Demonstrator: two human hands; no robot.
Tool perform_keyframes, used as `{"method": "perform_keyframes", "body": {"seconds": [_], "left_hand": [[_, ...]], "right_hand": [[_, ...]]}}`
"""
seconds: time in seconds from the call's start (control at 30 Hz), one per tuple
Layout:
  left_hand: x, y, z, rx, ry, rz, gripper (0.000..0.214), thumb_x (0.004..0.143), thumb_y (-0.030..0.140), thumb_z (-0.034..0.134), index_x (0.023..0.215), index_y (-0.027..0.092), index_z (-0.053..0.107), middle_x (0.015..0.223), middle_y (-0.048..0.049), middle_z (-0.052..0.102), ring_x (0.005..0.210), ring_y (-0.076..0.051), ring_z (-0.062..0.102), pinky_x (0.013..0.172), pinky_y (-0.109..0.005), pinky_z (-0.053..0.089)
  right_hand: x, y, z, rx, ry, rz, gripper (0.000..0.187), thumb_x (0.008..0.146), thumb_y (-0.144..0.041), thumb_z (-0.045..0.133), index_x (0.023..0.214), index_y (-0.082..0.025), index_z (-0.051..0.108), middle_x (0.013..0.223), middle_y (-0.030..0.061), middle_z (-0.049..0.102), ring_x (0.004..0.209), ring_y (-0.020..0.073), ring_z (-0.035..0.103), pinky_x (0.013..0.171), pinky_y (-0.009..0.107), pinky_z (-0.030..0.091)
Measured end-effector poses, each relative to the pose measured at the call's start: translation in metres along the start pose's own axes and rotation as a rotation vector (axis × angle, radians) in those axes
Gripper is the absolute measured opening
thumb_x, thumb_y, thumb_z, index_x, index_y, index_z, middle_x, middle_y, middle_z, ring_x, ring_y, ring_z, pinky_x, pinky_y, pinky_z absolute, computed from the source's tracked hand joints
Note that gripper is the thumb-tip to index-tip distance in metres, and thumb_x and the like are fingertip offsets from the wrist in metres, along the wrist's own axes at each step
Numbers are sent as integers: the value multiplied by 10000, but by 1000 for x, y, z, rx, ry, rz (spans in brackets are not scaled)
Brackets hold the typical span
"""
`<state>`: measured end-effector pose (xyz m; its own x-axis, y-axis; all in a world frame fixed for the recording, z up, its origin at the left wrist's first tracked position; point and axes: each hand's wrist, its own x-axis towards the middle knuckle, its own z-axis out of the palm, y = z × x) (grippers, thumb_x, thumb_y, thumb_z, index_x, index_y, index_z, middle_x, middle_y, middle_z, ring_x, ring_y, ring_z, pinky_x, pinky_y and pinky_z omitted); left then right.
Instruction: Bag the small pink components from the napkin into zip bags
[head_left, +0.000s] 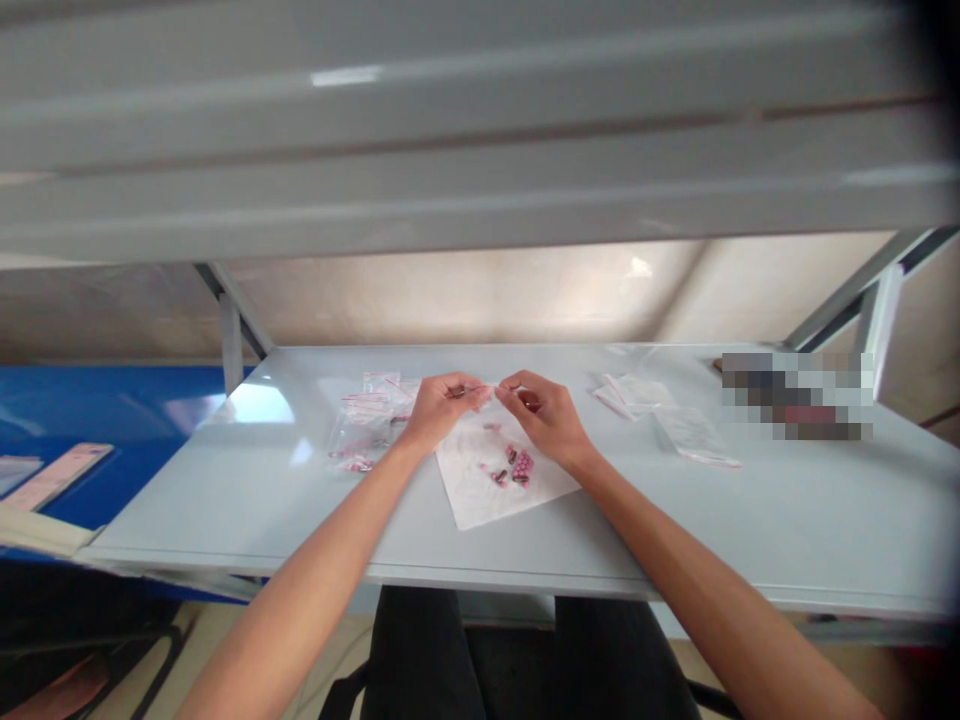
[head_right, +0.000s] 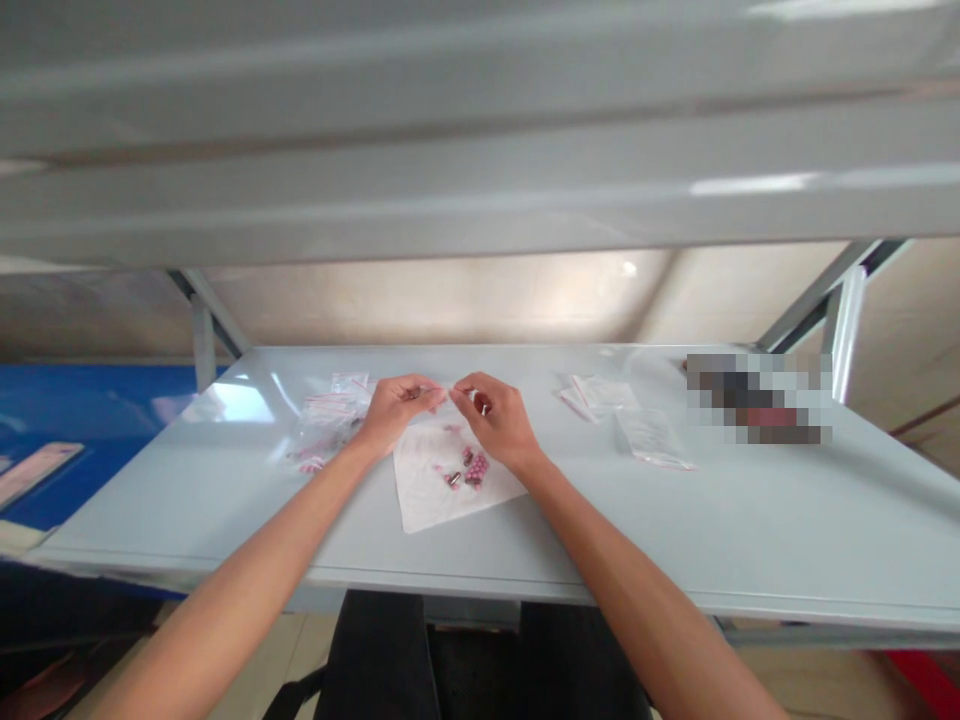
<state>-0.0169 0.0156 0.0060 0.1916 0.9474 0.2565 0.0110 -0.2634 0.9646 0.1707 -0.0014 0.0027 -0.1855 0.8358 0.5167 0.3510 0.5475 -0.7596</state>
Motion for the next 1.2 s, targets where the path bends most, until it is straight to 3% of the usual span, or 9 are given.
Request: {"method": "perform_keyframes", "body": {"seconds": [0.13,0.27,0.47,0.6,0.8,0.97,1.2], "left_hand": [[1,-3,0,13,-19,37,312,744,456,812,806,154,767,736,-49,715,685,-156,613,695,-287,471],[3,-1,-3,49,-37,86,362,842,503,716,804,149,782,757,-64,730,718,-173,638,748,-303,489],[0,5,-3,75,-49,112,425,877,532,672,801,128,778,756,-70,727,711,-164,625,736,-287,487],[-2,9,-3,77,-88,114,516,929,588,566,886,120,781,816,-91,734,721,-167,624,721,-287,494],[-4,8,-2,75,-52,116,380,823,505,744,850,126,734,705,-43,675,646,-141,599,648,-256,474],[-8,9,-2,92,-73,89,372,844,497,715,802,129,748,712,-59,701,665,-153,627,658,-261,481],[-8,6,-2,144,-28,87,396,872,511,672,769,136,747,672,-42,697,578,-131,599,581,-244,455]], "right_hand": [[1,3,-4,-8,54,-51,267,932,-394,595,806,-191,716,749,35,671,604,140,513,601,283,405],[3,9,-7,72,76,-16,216,897,-365,657,832,-190,766,751,40,709,653,160,601,626,281,441],[5,7,-8,43,81,-117,203,921,-263,604,913,-193,794,739,35,701,667,149,627,625,263,445],[4,6,-8,54,80,-68,207,923,-269,602,956,-193,792,812,48,740,726,164,673,654,264,472],[1,2,-5,53,43,-18,236,939,-330,592,961,-178,771,752,35,731,644,147,634,623,253,453],[-1,-2,-2,-62,-9,7,273,943,-403,593,887,-170,723,639,2,637,522,110,474,527,243,358],[2,6,-5,15,22,19,248,927,-376,617,822,-174,714,668,3,678,506,106,546,536,235,410]]}}
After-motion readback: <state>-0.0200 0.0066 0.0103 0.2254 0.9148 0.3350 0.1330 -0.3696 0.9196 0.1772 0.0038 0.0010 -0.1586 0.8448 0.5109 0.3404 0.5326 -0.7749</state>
